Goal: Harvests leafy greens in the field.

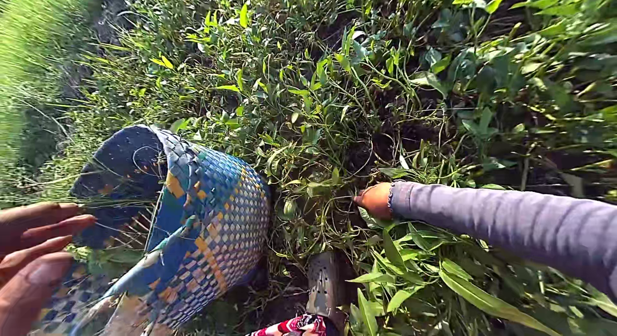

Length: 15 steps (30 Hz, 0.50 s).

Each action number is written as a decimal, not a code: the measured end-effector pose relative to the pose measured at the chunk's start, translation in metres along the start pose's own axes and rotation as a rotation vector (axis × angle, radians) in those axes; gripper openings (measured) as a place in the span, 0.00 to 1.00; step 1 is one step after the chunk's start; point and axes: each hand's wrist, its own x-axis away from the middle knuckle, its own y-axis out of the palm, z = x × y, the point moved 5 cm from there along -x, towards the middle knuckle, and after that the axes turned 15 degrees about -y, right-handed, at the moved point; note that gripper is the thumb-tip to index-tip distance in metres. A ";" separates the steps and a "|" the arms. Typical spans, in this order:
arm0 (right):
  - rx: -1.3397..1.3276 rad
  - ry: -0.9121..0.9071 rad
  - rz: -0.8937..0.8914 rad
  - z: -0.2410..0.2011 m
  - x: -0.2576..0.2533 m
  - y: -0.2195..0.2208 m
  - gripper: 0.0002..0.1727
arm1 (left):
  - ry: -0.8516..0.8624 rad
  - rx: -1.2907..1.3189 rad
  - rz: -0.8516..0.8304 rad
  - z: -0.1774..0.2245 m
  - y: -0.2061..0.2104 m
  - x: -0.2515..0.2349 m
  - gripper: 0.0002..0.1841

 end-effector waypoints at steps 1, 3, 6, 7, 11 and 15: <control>-0.019 -0.038 0.094 0.002 0.002 -0.011 0.27 | 0.078 0.044 -0.065 0.003 0.012 0.009 0.18; -0.102 -0.062 0.324 0.009 0.011 -0.042 0.15 | 0.153 0.095 -0.159 0.001 0.034 0.020 0.13; -0.295 -0.007 0.710 0.042 0.014 -0.076 0.13 | 0.176 0.066 -0.200 -0.006 0.046 0.020 0.09; -0.333 0.041 0.780 0.060 0.006 -0.079 0.12 | 0.167 0.062 -0.196 -0.007 0.046 0.018 0.09; -0.548 0.071 0.712 0.084 -0.035 -0.064 0.18 | 0.134 0.081 -0.166 -0.008 0.041 0.018 0.09; -0.316 -0.095 0.473 0.034 -0.037 -0.043 0.20 | 0.193 0.112 -0.230 -0.004 0.043 0.023 0.10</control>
